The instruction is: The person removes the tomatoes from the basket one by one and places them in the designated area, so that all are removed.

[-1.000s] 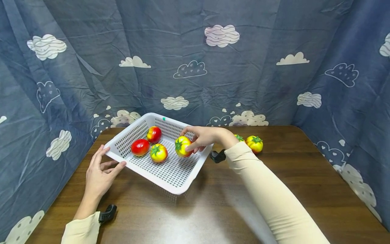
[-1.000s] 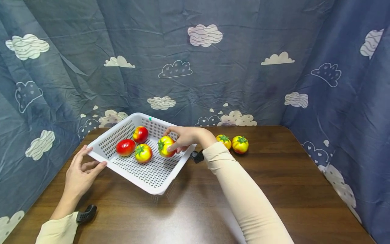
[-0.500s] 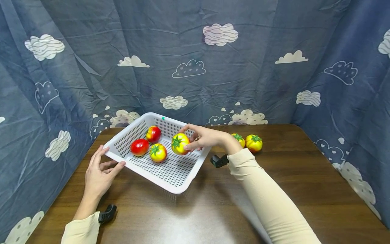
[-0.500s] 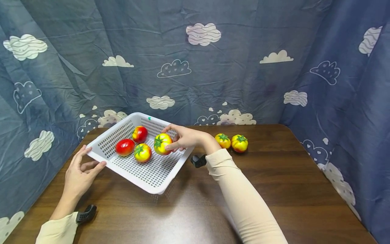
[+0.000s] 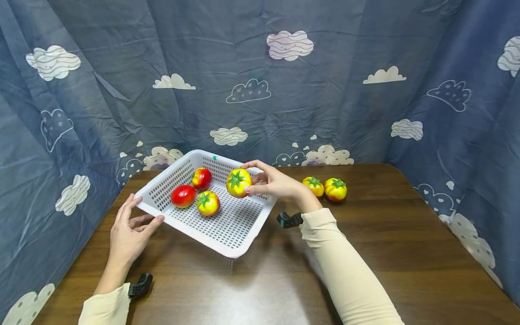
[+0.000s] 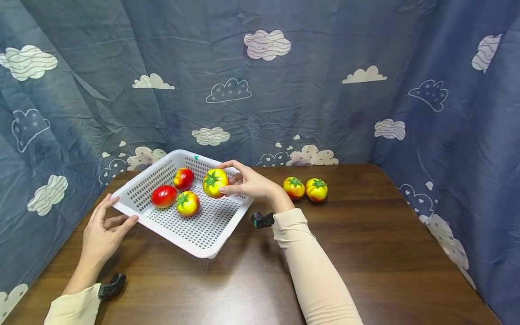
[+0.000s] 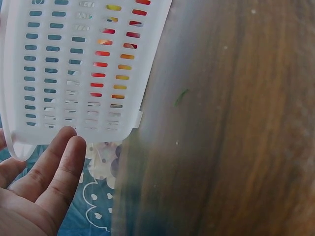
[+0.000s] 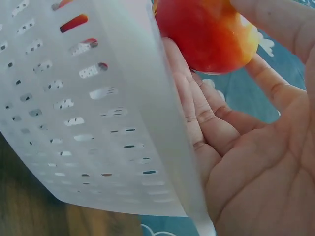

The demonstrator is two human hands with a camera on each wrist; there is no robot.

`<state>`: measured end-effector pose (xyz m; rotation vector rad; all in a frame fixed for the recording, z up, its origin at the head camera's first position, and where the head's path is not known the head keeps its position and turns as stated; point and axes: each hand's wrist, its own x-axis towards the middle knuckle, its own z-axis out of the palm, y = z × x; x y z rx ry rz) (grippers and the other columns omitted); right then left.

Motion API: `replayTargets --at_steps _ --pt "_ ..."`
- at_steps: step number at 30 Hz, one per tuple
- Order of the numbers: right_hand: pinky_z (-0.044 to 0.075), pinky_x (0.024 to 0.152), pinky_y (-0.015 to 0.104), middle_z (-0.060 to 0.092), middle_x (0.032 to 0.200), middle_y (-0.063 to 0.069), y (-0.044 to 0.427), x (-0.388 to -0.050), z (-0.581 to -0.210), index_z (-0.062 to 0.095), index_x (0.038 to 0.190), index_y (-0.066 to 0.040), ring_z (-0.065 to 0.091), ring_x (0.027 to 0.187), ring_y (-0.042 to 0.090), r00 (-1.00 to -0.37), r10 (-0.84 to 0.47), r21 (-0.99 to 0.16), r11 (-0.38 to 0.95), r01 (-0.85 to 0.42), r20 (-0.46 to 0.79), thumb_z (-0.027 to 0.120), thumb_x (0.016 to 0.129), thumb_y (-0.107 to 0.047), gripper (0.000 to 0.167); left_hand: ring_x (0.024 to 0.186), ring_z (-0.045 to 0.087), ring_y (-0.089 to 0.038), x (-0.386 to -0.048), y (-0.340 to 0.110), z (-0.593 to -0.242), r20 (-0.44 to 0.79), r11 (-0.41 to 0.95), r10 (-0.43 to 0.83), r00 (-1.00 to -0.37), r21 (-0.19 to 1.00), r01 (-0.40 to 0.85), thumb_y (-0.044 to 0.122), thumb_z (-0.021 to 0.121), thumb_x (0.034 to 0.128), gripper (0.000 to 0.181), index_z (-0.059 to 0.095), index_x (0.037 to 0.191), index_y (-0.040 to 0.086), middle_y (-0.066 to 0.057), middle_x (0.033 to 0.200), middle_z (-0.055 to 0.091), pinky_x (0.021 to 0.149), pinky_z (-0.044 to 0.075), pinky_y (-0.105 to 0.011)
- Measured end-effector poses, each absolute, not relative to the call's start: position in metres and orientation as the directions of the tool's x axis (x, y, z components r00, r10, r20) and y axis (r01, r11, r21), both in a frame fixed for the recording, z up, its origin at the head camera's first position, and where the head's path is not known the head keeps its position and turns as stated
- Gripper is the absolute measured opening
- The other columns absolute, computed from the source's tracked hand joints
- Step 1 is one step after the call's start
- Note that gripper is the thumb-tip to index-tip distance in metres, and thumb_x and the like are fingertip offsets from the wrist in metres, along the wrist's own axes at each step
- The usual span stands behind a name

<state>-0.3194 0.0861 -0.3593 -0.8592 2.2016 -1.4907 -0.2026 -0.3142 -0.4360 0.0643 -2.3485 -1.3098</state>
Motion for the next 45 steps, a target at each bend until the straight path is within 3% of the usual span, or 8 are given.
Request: replayTargets --at_steps 7,13,19,26,33,39,45 --pt "0.061 0.091 0.03 0.073 0.118 0.019 0.085 -0.318 -0.366 0.043 0.156 -0.014 0.073 0.098 0.017 -0.783 -0.611 -0.951 0.158 -0.267 0.118 0.072 0.1 -0.001 0.065 0.091 0.061 0.023 -0.202 -0.317 -0.434 0.363 0.548 -0.243 -0.9 0.817 0.181 0.017 0.089 0.0903 0.083 0.046 0.16 0.005 -0.011 0.177 0.028 0.073 0.053 -0.001" --pt "0.063 0.097 0.035 0.07 0.121 0.022 0.085 -0.316 -0.37 0.04 0.158 -0.013 0.073 0.101 0.016 -0.801 -0.579 -0.96 0.108 -0.259 0.151 0.07 0.101 -0.001 0.065 0.09 0.059 0.025 -0.201 -0.319 -0.432 0.355 0.564 -0.249 -0.901 0.81 0.162 0.02 0.088 0.091 0.084 0.044 0.161 0.006 -0.011 0.177 0.028 0.073 0.051 0.001" --pt "0.061 0.092 0.024 0.069 0.121 0.022 0.086 -0.314 -0.373 0.039 0.158 -0.012 0.073 0.101 0.016 -0.818 -0.552 -0.963 0.089 -0.255 0.165 0.069 0.101 -0.001 0.065 0.089 0.058 0.026 -0.201 -0.318 -0.434 0.353 0.563 -0.251 -0.901 0.811 0.161 0.019 0.088 0.0909 0.084 0.044 0.161 0.005 -0.012 0.177 0.028 0.074 0.051 0.001" --pt "0.06 0.091 0.029 0.071 0.118 0.02 0.084 -0.309 -0.373 0.04 0.157 -0.013 0.073 0.1 0.018 -0.811 -0.56 -0.964 0.08 -0.252 0.166 0.069 0.101 0.0 0.065 0.09 0.059 0.026 -0.199 -0.319 -0.435 0.356 0.561 -0.25 -0.9 0.811 0.165 0.018 0.088 0.0908 0.084 0.045 0.161 0.006 -0.012 0.177 0.028 0.073 0.051 0.001" --pt "0.061 0.088 0.028 0.072 0.119 0.02 0.09 -0.306 -0.367 0.041 0.156 -0.014 0.071 0.108 0.043 -0.807 -0.567 -0.957 0.103 -0.272 0.168 0.07 0.1 0.0 0.064 0.092 0.06 0.024 -0.2 -0.318 -0.435 0.353 0.564 -0.242 -0.904 0.809 0.165 0.019 0.088 0.0912 0.085 0.043 0.162 0.007 -0.01 0.178 0.027 0.074 0.051 0.001" --pt "0.062 0.086 0.029 0.073 0.121 0.021 0.102 -0.308 -0.363 0.042 0.157 -0.015 0.074 0.103 0.029 -0.809 -0.564 -0.95 0.129 -0.286 0.167 0.071 0.1 -0.004 0.064 0.092 0.06 0.024 -0.201 -0.318 -0.436 0.352 0.571 -0.235 -0.906 0.805 0.165 0.02 0.088 0.0914 0.085 0.043 0.163 0.007 -0.011 0.178 0.027 0.074 0.05 0.002" --pt "0.064 0.086 0.034 0.07 0.122 0.021 0.115 -0.308 -0.361 0.041 0.158 -0.016 0.072 0.108 0.038 -0.828 -0.541 -0.954 0.142 -0.264 0.148 0.071 0.101 -0.005 0.065 0.092 0.06 0.024 -0.201 -0.316 -0.437 0.353 0.568 -0.236 -0.905 0.806 0.167 0.02 0.088 0.0916 0.085 0.043 0.162 0.007 -0.01 0.177 0.027 0.074 0.051 0.001"
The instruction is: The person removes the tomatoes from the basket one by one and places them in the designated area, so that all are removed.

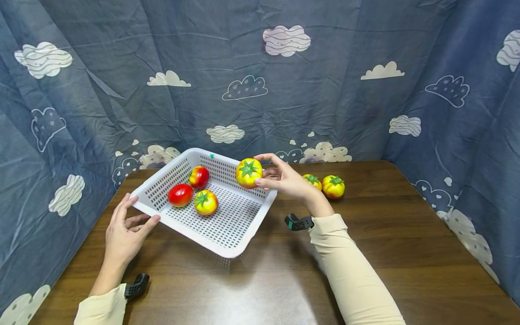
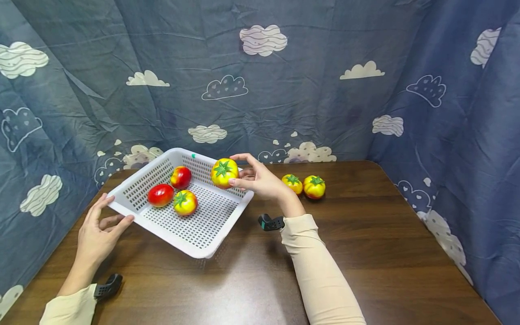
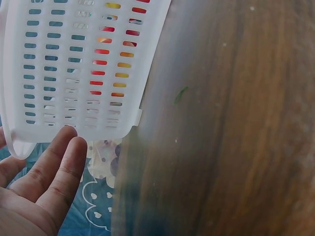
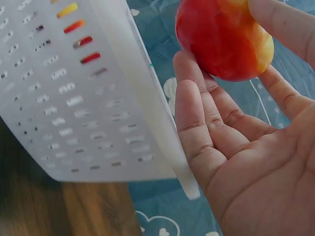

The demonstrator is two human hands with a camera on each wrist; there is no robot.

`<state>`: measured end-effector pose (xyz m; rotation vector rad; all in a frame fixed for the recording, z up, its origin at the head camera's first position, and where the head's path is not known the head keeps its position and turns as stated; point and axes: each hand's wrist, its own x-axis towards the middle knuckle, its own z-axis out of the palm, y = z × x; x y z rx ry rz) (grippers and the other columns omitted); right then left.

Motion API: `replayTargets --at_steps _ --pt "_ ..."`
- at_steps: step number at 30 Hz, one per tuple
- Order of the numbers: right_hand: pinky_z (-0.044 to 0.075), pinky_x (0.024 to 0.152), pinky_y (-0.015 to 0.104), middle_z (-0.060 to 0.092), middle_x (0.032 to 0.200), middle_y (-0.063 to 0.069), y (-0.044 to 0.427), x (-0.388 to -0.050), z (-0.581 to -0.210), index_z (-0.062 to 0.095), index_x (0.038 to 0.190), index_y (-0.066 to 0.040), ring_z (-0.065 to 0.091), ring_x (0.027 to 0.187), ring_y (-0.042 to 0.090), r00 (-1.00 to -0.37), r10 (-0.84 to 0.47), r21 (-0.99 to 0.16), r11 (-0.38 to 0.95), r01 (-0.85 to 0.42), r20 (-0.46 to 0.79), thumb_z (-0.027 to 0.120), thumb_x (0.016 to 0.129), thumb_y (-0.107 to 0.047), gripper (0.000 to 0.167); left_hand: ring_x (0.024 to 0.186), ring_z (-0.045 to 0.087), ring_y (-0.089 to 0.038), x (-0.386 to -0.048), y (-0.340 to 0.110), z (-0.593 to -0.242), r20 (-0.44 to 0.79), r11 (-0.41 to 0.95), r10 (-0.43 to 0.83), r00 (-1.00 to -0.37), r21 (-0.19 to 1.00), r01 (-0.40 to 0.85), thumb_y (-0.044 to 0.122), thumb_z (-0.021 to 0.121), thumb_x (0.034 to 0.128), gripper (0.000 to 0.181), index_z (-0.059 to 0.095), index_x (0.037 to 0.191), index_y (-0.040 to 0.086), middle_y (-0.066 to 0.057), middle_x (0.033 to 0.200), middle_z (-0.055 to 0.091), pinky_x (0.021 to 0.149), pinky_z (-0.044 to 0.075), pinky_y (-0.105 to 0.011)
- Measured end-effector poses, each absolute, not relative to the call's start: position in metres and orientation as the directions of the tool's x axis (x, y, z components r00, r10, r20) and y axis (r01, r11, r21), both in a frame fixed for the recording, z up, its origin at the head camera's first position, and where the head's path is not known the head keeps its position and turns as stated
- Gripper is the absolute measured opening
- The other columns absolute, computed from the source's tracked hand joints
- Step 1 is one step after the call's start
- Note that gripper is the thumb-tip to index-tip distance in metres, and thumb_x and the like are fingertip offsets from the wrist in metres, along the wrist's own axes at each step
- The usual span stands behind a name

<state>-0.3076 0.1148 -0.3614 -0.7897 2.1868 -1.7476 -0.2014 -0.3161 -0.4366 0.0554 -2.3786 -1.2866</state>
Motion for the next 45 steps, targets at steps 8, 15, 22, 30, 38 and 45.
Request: replayTargets --at_steps 8,15,22,30,38,45 --pt "0.062 0.085 0.03 0.07 0.125 0.021 0.135 -0.309 -0.359 0.041 0.158 -0.018 0.073 0.107 0.032 -0.855 -0.502 -0.957 0.165 -0.239 0.127 0.072 0.101 -0.008 0.065 0.091 0.06 0.024 -0.201 -0.315 -0.437 0.357 0.561 -0.238 -0.903 0.81 0.172 0.018 0.088 0.0914 0.084 0.044 0.162 0.006 -0.011 0.177 0.028 0.073 0.052 0.001" --pt "0.063 0.084 0.028 0.068 0.13 0.025 0.16 -0.312 -0.356 0.04 0.157 -0.017 0.073 0.106 0.023 -0.875 -0.465 -0.948 0.197 -0.249 0.133 0.071 0.102 -0.008 0.064 0.092 0.061 0.023 -0.202 -0.315 -0.437 0.356 0.555 -0.242 -0.902 0.814 0.173 0.017 0.088 0.0913 0.084 0.044 0.162 0.006 -0.011 0.177 0.027 0.073 0.052 0.0" --pt "0.064 0.085 0.028 0.066 0.135 0.026 0.188 -0.31 -0.359 0.039 0.158 -0.017 0.075 0.105 0.02 -0.9 -0.418 -0.942 0.234 -0.24 0.125 0.069 0.104 -0.011 0.062 0.092 0.06 0.023 -0.201 -0.316 -0.437 0.356 0.557 -0.244 -0.902 0.813 0.17 0.017 0.087 0.0915 0.083 0.044 0.162 0.005 -0.012 0.177 0.027 0.074 0.052 0.0" --pt "0.066 0.093 0.036 0.068 0.128 0.012 0.223 -0.309 -0.364 0.04 0.157 -0.019 0.074 0.107 0.016 -0.92 -0.376 -0.943 0.25 -0.219 0.114 0.067 0.106 -0.013 0.058 0.092 0.06 0.024 -0.202 -0.315 -0.438 0.355 0.551 -0.248 -0.901 0.817 0.17 0.016 0.087 0.0915 0.083 0.044 0.161 0.006 -0.01 0.177 0.028 0.074 0.053 -0.001" --pt "0.065 0.092 0.03 0.059 0.138 0.013 0.261 -0.301 -0.364 0.039 0.162 -0.021 0.072 0.109 0.009 -0.934 -0.341 -0.931 0.294 -0.217 0.11 0.066 0.108 -0.016 0.061 0.091 0.057 0.027 -0.202 -0.313 -0.44 0.342 0.553 -0.251 -0.906 0.818 0.156 0.018 0.088 0.0915 0.083 0.044 0.162 0.006 -0.011 0.177 0.028 0.074 0.052 0.001" --pt "0.065 0.092 0.028 0.058 0.135 0.004 0.288 -0.294 -0.367 0.038 0.164 -0.022 0.072 0.109 0.006 -0.941 -0.319 -0.933 0.294 -0.21 0.111 0.064 0.109 -0.014 0.062 0.092 0.06 0.024 -0.203 -0.314 -0.439 0.366 0.546 -0.241 -0.899 0.817 0.186 0.015 0.087 0.0916 0.082 0.044 0.161 0.005 -0.012 0.177 0.029 0.074 0.053 0.0"
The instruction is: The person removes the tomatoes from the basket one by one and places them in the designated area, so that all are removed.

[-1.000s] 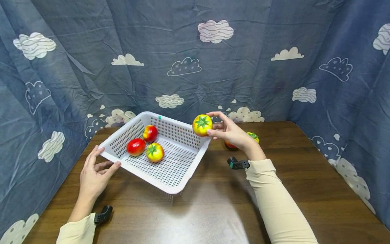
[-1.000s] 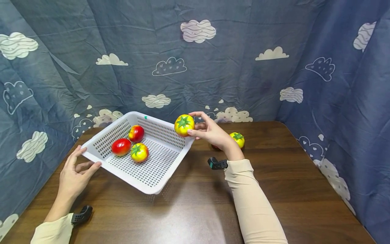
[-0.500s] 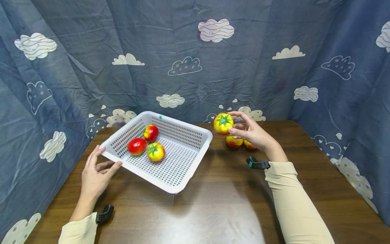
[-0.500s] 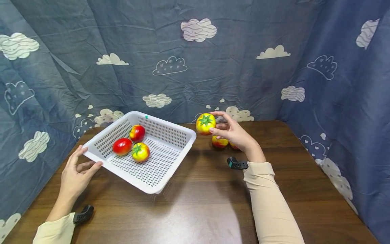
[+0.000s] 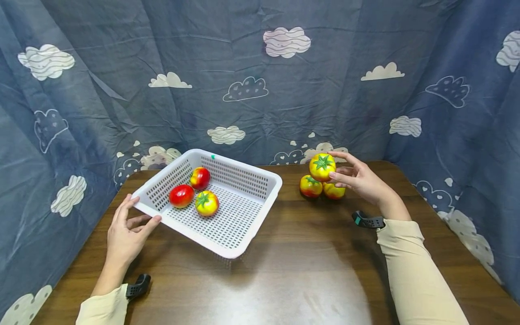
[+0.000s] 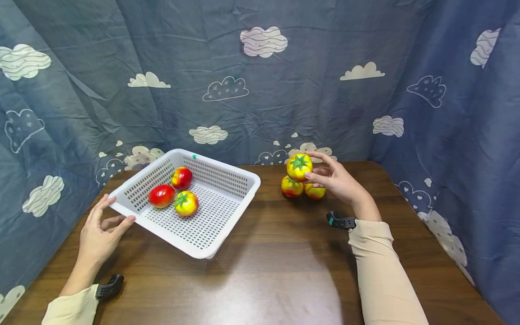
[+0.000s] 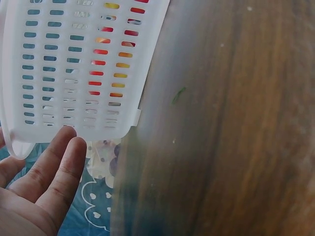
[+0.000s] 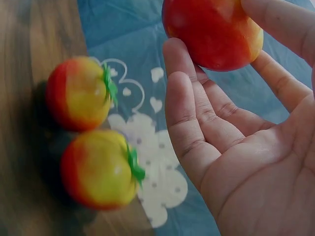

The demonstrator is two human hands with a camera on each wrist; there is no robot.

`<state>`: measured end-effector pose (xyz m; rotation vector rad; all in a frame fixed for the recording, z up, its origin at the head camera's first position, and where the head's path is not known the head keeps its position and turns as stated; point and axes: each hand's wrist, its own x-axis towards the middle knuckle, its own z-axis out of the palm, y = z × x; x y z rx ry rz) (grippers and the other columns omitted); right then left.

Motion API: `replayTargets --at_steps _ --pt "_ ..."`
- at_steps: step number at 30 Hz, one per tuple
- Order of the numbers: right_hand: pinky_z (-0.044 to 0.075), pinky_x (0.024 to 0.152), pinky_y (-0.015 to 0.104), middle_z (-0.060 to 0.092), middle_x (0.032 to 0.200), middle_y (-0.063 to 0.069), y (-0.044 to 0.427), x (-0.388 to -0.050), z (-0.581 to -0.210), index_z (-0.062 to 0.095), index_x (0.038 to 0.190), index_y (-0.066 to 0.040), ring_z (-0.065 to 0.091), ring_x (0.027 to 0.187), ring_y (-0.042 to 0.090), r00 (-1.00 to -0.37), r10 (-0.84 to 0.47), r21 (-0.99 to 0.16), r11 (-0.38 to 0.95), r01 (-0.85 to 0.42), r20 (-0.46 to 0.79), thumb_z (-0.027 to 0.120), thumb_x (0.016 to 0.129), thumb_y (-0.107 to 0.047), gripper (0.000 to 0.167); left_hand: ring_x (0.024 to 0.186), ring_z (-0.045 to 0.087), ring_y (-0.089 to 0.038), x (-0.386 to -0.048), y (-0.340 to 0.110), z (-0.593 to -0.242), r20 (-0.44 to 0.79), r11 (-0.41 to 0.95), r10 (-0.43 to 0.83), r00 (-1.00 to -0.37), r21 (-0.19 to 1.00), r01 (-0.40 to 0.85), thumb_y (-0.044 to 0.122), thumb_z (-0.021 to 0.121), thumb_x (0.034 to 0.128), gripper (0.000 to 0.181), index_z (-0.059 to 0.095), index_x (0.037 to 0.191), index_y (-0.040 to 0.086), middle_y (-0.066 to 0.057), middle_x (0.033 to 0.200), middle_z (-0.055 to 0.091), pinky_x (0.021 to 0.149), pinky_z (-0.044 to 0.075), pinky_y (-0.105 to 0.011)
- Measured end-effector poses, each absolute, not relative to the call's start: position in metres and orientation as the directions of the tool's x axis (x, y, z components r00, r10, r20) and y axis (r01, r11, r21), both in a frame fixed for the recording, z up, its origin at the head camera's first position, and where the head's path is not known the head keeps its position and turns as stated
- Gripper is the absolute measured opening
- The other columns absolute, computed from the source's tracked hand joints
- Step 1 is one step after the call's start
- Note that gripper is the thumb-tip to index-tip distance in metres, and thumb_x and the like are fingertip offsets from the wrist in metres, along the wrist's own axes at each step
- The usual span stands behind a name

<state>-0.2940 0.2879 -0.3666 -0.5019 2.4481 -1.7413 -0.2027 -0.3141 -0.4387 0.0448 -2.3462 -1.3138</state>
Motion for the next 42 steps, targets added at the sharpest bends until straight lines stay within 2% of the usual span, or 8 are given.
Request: replayTargets --at_steps 12,17,21,29,35,42 --pt "0.066 0.083 0.025 0.072 0.118 -0.013 0.335 -0.288 -0.387 0.043 0.16 -0.025 0.077 0.1 0.01 -0.952 -0.288 -0.94 0.283 -0.19 0.105 0.063 0.108 -0.006 0.059 0.093 0.061 0.023 -0.202 -0.315 -0.439 0.36 0.553 -0.245 -0.9 0.815 0.176 0.017 0.087 0.0916 0.083 0.044 0.162 0.007 -0.01 0.177 0.028 0.074 0.052 0.0" --pt "0.066 0.084 0.025 0.075 0.119 -0.008 0.353 -0.287 -0.398 0.046 0.156 -0.022 0.079 0.1 0.014 -0.941 -0.314 -0.972 0.153 -0.18 0.125 0.059 0.108 0.001 0.055 0.093 0.06 0.023 -0.202 -0.314 -0.44 0.352 0.551 -0.249 -0.902 0.818 0.167 0.017 0.087 0.0918 0.083 0.044 0.162 0.007 -0.01 0.177 0.028 0.074 0.053 0.0" --pt "0.066 0.086 0.025 0.077 0.118 -0.007 0.366 -0.284 -0.405 0.046 0.154 -0.025 0.079 0.1 0.015 -0.954 -0.292 -0.991 0.086 -0.105 0.076 0.058 0.108 0.001 0.054 0.092 0.061 0.022 -0.202 -0.314 -0.44 0.355 0.552 -0.252 -0.9 0.817 0.167 0.016 0.087 0.0916 0.082 0.044 0.161 0.007 -0.01 0.177 0.029 0.075 0.053 0.0" --pt "0.066 0.087 0.025 0.071 0.119 -0.012 0.385 -0.279 -0.417 0.045 0.152 -0.027 0.079 0.101 0.014 -0.964 -0.264 -0.991 0.129 -0.019 -0.016 0.059 0.109 -0.004 0.051 0.092 0.061 0.022 -0.201 -0.315 -0.441 0.345 0.552 -0.258 -0.903 0.819 0.155 0.017 0.088 0.0913 0.083 0.044 0.162 0.007 -0.01 0.177 0.029 0.075 0.052 0.0" --pt "0.066 0.087 0.024 0.074 0.115 -0.011 0.396 -0.282 -0.425 0.046 0.147 -0.03 0.079 0.1 0.014 -0.961 -0.271 -0.989 0.144 0.014 -0.053 0.058 0.109 -0.004 0.047 0.093 0.062 0.021 -0.203 -0.315 -0.439 0.353 0.545 -0.256 -0.9 0.822 0.167 0.016 0.088 0.0911 0.083 0.044 0.162 0.007 -0.01 0.177 0.029 0.075 0.053 0.0" --pt "0.065 0.088 0.024 0.075 0.112 -0.009 0.403 -0.285 -0.432 0.046 0.147 -0.032 0.079 0.101 0.013 -0.954 -0.28 -0.978 0.201 0.049 -0.106 0.059 0.11 -0.007 0.046 0.093 0.062 0.02 -0.202 -0.315 -0.438 0.358 0.531 -0.241 -0.902 0.827 0.186 0.011 0.087 0.0902 0.085 0.043 0.162 0.005 -0.012 0.177 0.028 0.074 0.053 0.0"
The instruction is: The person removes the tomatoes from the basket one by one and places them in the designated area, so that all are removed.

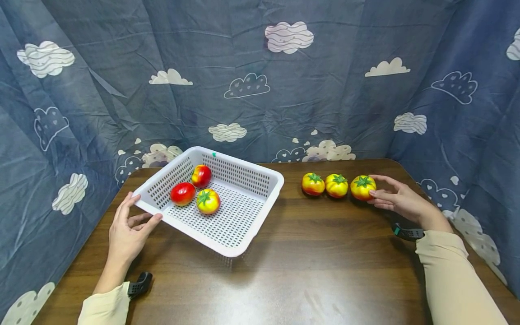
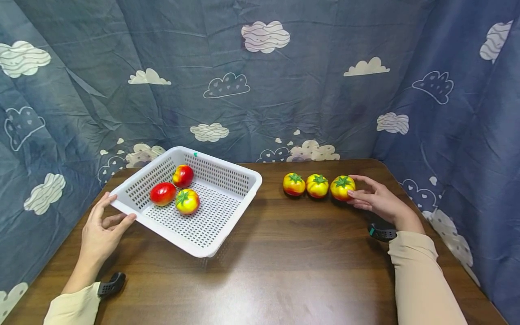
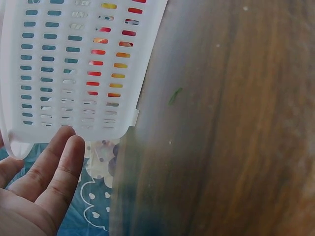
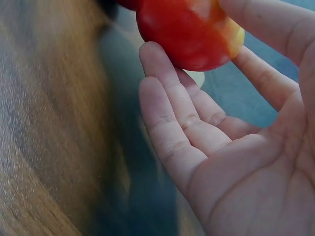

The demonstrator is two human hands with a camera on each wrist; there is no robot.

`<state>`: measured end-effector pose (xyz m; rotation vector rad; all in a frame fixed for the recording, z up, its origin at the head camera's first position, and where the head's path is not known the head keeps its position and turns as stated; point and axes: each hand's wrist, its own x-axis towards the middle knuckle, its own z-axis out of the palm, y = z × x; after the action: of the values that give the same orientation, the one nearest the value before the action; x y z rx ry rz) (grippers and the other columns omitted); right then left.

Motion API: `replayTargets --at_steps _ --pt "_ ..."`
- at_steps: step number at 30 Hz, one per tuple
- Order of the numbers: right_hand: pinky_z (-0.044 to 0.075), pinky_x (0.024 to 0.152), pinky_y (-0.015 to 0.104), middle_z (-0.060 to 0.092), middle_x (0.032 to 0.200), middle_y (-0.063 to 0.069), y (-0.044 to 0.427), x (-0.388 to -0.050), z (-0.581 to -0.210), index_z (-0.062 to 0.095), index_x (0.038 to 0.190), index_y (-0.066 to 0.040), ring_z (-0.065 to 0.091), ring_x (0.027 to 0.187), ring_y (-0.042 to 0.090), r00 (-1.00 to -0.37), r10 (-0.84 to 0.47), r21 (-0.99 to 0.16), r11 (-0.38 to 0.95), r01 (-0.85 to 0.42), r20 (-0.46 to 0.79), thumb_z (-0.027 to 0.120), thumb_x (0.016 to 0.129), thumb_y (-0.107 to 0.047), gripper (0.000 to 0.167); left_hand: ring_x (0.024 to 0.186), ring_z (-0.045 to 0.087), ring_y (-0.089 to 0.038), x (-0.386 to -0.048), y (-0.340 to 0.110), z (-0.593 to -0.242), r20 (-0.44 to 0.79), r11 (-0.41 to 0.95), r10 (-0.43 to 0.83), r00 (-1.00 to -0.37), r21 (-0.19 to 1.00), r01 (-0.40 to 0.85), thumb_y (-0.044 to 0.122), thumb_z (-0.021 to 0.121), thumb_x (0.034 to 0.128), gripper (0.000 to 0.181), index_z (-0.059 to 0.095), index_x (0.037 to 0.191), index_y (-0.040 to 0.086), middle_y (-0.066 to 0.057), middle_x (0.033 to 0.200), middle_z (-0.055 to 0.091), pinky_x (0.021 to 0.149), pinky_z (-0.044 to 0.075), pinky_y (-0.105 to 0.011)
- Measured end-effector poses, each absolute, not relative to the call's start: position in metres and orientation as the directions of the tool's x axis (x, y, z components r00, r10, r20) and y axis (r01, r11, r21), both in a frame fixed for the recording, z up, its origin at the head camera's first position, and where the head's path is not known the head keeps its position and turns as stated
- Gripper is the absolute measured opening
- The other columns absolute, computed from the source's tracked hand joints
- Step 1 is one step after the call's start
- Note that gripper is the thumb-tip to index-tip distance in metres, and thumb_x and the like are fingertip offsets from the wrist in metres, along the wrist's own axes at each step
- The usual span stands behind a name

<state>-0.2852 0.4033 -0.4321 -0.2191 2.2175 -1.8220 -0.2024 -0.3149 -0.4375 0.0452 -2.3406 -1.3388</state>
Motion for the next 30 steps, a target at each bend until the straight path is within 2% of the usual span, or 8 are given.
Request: replayTargets --at_steps 4,12,21,24,30 --pt "0.065 0.089 0.024 0.074 0.112 -0.009 0.405 -0.287 -0.434 0.044 0.148 -0.033 0.078 0.103 0.012 -0.947 -0.29 -0.969 0.236 0.066 -0.135 0.059 0.111 -0.009 0.047 0.093 0.062 0.021 -0.203 -0.315 -0.437 0.357 0.532 -0.243 -0.902 0.826 0.184 0.011 0.088 0.0902 0.085 0.043 0.162 0.005 -0.013 0.177 0.027 0.074 0.053 0.0" --pt "0.064 0.092 0.024 0.066 0.117 -0.008 0.404 -0.292 -0.441 0.037 0.157 -0.021 0.076 0.105 0.01 -0.942 -0.274 -0.952 0.284 0.115 -0.195 0.06 0.111 -0.012 0.052 0.093 0.061 0.023 -0.203 -0.314 -0.439 0.358 0.539 -0.251 -0.899 0.823 0.177 0.014 0.087 0.0914 0.083 0.043 0.161 0.005 -0.011 0.177 0.029 0.075 0.053 -0.001" --pt "0.061 0.093 0.021 0.047 0.138 0.014 0.404 -0.295 -0.446 0.032 0.165 -0.019 0.065 0.11 0.006 -0.95 -0.226 -0.914 0.388 0.116 -0.216 0.061 0.111 -0.023 0.061 0.093 0.059 0.024 -0.202 -0.315 -0.44 0.352 0.541 -0.256 -0.9 0.824 0.168 0.015 0.087 0.0916 0.083 0.043 0.161 0.005 -0.01 0.177 0.029 0.075 0.053 -0.001" --pt "0.061 0.093 0.021 0.047 0.138 0.015 0.405 -0.295 -0.447 0.031 0.166 -0.019 0.064 0.11 0.007 -0.95 -0.224 -0.911 0.395 0.116 -0.218 0.06 0.112 -0.022 0.062 0.093 0.059 0.023 -0.202 -0.315 -0.44 0.35 0.545 -0.253 -0.902 0.822 0.166 0.016 0.087 0.0918 0.083 0.043 0.161 0.006 -0.01 0.177 0.029 0.075 0.053 0.0" --pt "0.061 0.093 0.021 0.049 0.14 0.016 0.406 -0.296 -0.447 0.026 0.169 -0.012 0.066 0.11 0.006 -0.947 -0.237 -0.911 0.397 0.111 -0.219 0.06 0.112 -0.022 0.067 0.092 0.059 0.024 -0.203 -0.315 -0.439 0.358 0.542 -0.246 -0.901 0.821 0.178 0.015 0.087 0.0914 0.083 0.043 0.161 0.005 -0.012 0.177 0.028 0.074 0.053 0.0"
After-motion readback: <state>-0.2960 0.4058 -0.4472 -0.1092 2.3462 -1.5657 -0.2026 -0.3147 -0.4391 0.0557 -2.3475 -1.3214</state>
